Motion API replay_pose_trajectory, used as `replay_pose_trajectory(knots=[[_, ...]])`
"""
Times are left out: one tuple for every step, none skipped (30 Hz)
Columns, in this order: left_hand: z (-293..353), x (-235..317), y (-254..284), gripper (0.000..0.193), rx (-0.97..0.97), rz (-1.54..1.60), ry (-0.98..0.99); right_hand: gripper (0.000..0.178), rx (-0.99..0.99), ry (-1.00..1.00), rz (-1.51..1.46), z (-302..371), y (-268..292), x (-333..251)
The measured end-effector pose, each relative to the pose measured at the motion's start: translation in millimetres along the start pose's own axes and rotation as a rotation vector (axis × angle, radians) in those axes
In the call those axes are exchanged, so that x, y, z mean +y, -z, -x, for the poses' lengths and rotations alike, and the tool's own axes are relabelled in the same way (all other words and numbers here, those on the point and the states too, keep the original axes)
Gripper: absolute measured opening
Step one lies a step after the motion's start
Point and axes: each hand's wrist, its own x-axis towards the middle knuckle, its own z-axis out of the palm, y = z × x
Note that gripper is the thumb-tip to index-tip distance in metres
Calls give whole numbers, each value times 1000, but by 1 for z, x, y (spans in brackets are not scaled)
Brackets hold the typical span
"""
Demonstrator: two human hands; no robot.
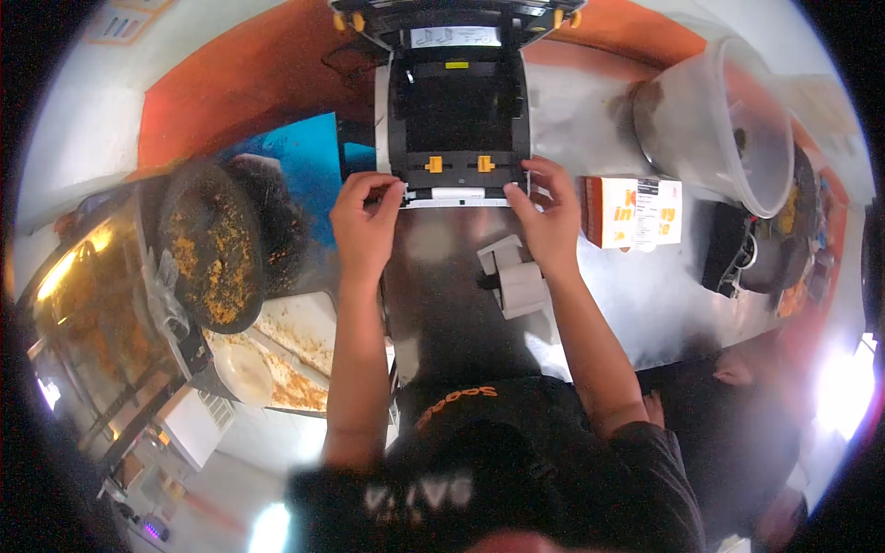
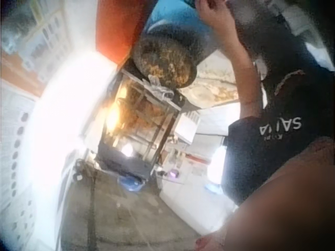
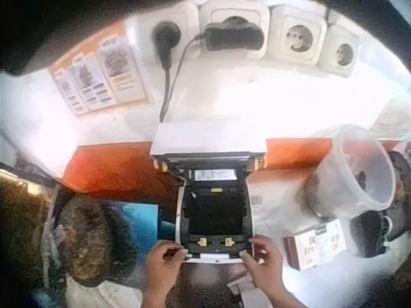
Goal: The person opens a label printer, removes a used roll core and spindle, and prepares the printer by handling internal components.
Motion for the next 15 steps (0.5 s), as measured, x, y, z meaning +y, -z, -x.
replay_pose_trajectory(knots=[[1,-1,1,12,-5,9,-1,42,-16,59,30,0,0,2],[1,0,3,12,-4,-2,-18,42,-59,12,-98,0,1,-4],[1,1,4,13,-3,-14,-33,42,-52,13,-87,0,6,-3],[0,2,2,13,-24,25,0,40,-83,10,-119,-1,10,-1],[0,1,3,13,-25,30,-1,38,-118,7,-156,-1,12,0],[0,1,3,14,-39,34,12,37,-94,-4,-179,0,11,0],[0,0,3,15,-54,38,24,37,-93,-3,-176,0,11,0],[0,-4,4,15,-53,39,25,36,-73,-39,-158,-1,8,0],[-1,-11,2,15,-80,61,80,36,-52,-74,-140,-2,7,-1],[-2,-16,1,16,-107,83,135,36,-53,-74,-140,-3,5,0],[-3,-17,-1,16,-105,81,135,33,-48,-83,-118,-5,4,0],[-3,-17,-3,17,-112,262,239,31,-42,-91,-95,-7,2,0],[-3,-16,-4,18,-119,442,342,31,-44,-90,-97,-9,-1,3],[-4,-14,-7,18,-119,443,339,28,-29,-107,-160,-11,-3,7],[-4,-12,-9,20,-132,463,377,26,-14,-124,-224,-11,-4,10]])
